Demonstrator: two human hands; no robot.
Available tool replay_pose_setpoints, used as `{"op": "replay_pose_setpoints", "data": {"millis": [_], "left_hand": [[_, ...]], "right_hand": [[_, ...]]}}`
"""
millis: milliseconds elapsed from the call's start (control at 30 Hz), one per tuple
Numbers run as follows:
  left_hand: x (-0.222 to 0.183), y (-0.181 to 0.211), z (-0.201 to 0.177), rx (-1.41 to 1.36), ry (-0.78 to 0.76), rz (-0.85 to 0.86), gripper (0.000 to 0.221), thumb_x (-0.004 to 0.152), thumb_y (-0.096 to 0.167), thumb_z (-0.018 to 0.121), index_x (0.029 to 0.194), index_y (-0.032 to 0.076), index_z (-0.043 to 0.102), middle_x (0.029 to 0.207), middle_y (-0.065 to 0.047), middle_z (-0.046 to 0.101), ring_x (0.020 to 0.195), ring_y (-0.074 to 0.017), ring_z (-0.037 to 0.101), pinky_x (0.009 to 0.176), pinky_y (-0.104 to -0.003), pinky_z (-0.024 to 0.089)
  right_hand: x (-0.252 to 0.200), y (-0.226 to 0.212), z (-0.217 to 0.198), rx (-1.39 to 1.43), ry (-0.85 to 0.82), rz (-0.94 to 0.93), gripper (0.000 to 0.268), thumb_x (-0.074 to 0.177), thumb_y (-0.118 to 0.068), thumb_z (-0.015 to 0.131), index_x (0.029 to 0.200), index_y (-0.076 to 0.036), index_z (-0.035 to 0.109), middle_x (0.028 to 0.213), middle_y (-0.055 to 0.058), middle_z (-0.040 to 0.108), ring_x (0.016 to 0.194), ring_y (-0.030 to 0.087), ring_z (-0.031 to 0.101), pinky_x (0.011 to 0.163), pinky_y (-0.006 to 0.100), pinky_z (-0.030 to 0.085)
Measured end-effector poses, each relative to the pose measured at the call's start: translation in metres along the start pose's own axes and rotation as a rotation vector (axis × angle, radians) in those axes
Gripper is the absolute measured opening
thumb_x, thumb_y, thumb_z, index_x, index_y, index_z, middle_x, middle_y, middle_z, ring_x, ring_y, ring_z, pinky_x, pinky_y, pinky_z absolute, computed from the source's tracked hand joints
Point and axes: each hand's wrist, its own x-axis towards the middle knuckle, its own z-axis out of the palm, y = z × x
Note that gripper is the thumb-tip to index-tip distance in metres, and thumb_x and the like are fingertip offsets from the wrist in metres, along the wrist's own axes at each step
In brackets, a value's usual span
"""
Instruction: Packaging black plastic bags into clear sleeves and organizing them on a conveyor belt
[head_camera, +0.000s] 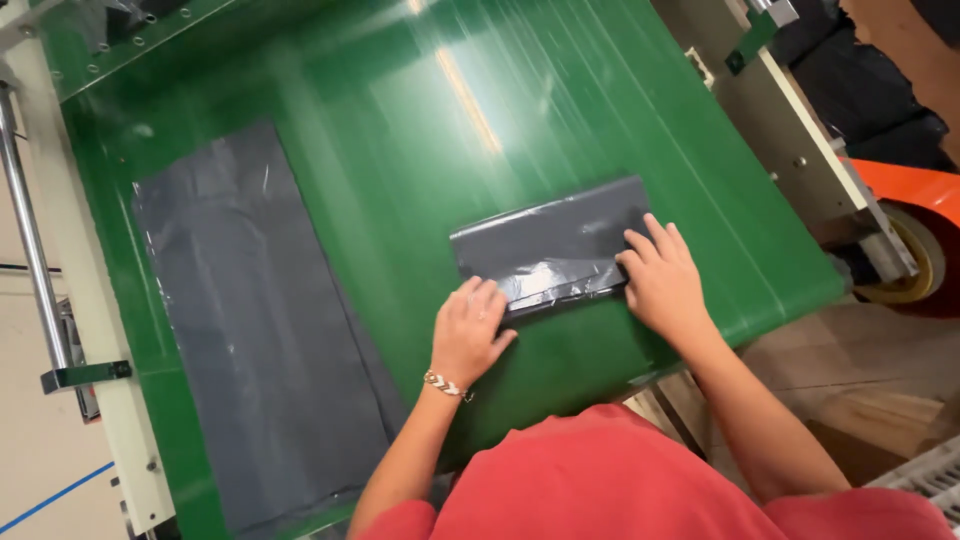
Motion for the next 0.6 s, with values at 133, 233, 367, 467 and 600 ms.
{"op": "replay_pose_setpoints", "data": {"millis": [133, 233, 367, 467, 600], "left_hand": [[-0.021, -0.010, 0.054, 0.246, 0.087, 0.147, 0.034, 0.101, 0.042, 0.049, 0.119, 0.017, 0.063, 0.113, -0.003, 0.061, 0.108, -0.0236, 0.061, 0.081, -0.036, 0.050], [-0.006, 0.003, 0.051, 0.219, 0.123, 0.299, 0.017, 0.099, 0.021, 0.046, 0.088, 0.016, 0.058, 0.079, -0.002, 0.046, 0.074, -0.0212, 0.051, 0.054, -0.033, 0.040], [0.036, 0.032, -0.005, -0.417, -0.333, 0.244, 0.020, 0.088, 0.036, 0.058, 0.083, 0.018, 0.064, 0.080, -0.004, 0.064, 0.078, -0.0270, 0.064, 0.068, -0.039, 0.053], [0.057, 0.025, 0.005, -0.790, -0.573, 0.006, 0.032, 0.091, 0.049, 0.063, 0.093, 0.019, 0.072, 0.094, -0.006, 0.074, 0.094, -0.0313, 0.069, 0.084, -0.043, 0.055], [0.073, -0.014, 0.007, -1.509, -0.877, -0.521, 0.068, 0.104, 0.056, 0.019, 0.118, 0.010, 0.066, 0.121, -0.013, 0.072, 0.116, -0.0226, 0.068, 0.095, -0.024, 0.053]], "right_hand": [[0.011, -0.054, -0.003, -0.083, 0.039, -0.137, 0.074, 0.052, -0.015, 0.076, 0.124, -0.008, 0.063, 0.144, 0.015, 0.056, 0.143, 0.034, 0.044, 0.121, 0.047, 0.033], [-0.002, -0.093, 0.003, 0.348, -0.016, -0.327, 0.096, 0.049, -0.007, 0.076, 0.140, 0.007, 0.047, 0.150, 0.028, 0.044, 0.145, 0.044, 0.035, 0.122, 0.052, 0.025], [-0.045, -0.105, 0.039, 0.527, 0.108, -0.357, 0.063, 0.072, -0.015, 0.071, 0.130, 0.003, 0.056, 0.137, 0.021, 0.056, 0.132, 0.036, 0.052, 0.116, 0.049, 0.036], [-0.077, -0.098, 0.021, 0.839, 0.082, -0.289, 0.045, 0.076, -0.004, 0.062, 0.121, -0.002, 0.065, 0.128, 0.014, 0.066, 0.123, 0.032, 0.061, 0.112, 0.047, 0.043], [-0.132, -0.062, 0.088, 1.024, -0.198, 0.356, 0.027, 0.091, -0.026, 0.070, 0.073, -0.011, 0.058, 0.067, 0.012, 0.062, 0.065, 0.033, 0.062, 0.064, 0.046, 0.049]]}}
